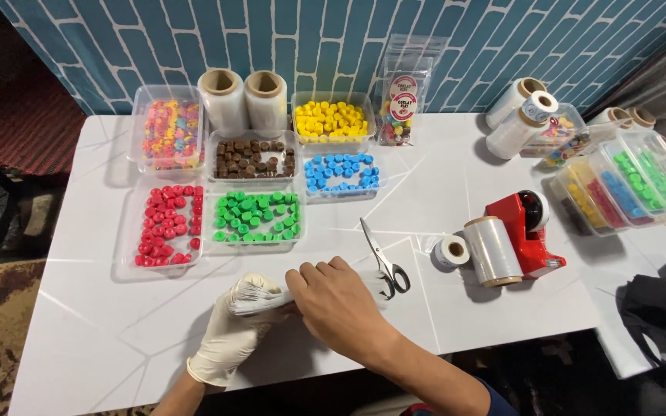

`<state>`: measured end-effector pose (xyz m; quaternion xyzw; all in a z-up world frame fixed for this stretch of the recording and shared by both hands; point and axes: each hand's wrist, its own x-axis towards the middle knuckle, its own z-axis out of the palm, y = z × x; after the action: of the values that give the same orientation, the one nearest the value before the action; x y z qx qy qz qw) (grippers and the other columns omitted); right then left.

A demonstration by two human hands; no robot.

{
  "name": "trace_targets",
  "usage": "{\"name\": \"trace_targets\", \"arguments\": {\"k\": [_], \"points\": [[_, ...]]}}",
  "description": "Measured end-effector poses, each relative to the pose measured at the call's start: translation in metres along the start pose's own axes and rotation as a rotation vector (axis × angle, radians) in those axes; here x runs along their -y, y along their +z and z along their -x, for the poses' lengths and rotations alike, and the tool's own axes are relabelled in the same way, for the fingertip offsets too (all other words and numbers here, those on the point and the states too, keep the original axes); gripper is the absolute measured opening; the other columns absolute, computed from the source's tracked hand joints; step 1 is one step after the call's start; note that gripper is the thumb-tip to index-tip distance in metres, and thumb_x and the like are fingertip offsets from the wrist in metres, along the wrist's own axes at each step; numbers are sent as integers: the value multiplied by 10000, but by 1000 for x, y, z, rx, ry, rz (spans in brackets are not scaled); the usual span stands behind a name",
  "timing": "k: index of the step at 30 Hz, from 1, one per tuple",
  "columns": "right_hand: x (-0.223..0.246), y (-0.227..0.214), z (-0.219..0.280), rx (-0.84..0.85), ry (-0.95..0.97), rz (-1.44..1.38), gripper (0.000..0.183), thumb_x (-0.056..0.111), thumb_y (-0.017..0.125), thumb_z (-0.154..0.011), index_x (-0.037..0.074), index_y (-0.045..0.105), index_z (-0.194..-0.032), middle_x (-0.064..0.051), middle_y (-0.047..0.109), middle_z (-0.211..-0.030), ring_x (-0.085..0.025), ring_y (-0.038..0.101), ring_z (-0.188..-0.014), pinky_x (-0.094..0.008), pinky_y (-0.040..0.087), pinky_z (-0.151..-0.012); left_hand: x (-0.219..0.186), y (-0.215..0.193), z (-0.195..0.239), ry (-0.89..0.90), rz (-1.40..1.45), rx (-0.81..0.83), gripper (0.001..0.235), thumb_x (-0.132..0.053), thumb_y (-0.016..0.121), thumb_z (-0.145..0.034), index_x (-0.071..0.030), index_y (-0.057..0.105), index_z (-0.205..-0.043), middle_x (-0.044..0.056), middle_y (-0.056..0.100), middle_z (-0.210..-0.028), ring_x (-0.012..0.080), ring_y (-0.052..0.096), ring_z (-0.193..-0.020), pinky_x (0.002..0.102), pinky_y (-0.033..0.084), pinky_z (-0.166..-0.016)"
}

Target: The person packs colorful candies into a clear plastic bag, seals it, and places a sticker on the front. They then handle a stack of white paper sheets, folding them and placing them into a plastic bag. The person also handles rolls of tape and a tape dispenser.

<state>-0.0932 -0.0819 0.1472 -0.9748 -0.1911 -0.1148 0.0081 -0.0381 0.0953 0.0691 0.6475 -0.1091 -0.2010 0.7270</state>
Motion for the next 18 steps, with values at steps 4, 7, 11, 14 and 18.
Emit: {"name": "trace_targets", "arguments": {"k": [4,7,11,14,18], "points": [[-4,-2,0,-4,-41,16,192,-70,536,-860,117,495,-841,-45,505,-699,-237,454,-533,-375,345,-565,28,-13,-11,-15,-261,88,288,41,929,-715,-98,728,-866,-62,711,-849,16,583,-830,216,522,-763],[-8,-5,0,27,-80,-12,242,-74,602,-776,108,490,-889,-60,522,-738,-276,494,-553,-394,365,-558,-5,-1,-2,-171,12,-38,232,156,796,-663,15,707,-824,118,775,-851,191,725,-837,351,614,-762],[-8,-3,0,54,-108,10,333,-40,713,-720,107,500,-930,-58,559,-754,-256,546,-570,-380,388,-560,-8,-2,0,-92,-13,-1,214,115,831,-704,-16,733,-841,94,782,-847,171,725,-833,326,577,-755],[-11,-2,0,51,-119,3,381,-57,741,-678,105,498,-923,-60,558,-743,-257,549,-570,-381,400,-550,-11,-2,0,-35,-97,-9,212,87,831,-693,-24,739,-848,81,797,-856,160,747,-832,302,594,-750],[-18,-19,5,14,-77,-2,383,-91,708,-656,101,506,-918,-59,554,-724,-261,542,-556,-375,394,-526,-7,0,2,113,-47,-89,589,143,919,-539,-60,710,-1050,71,774,-953,160,723,-907,320,658,-755]]}}
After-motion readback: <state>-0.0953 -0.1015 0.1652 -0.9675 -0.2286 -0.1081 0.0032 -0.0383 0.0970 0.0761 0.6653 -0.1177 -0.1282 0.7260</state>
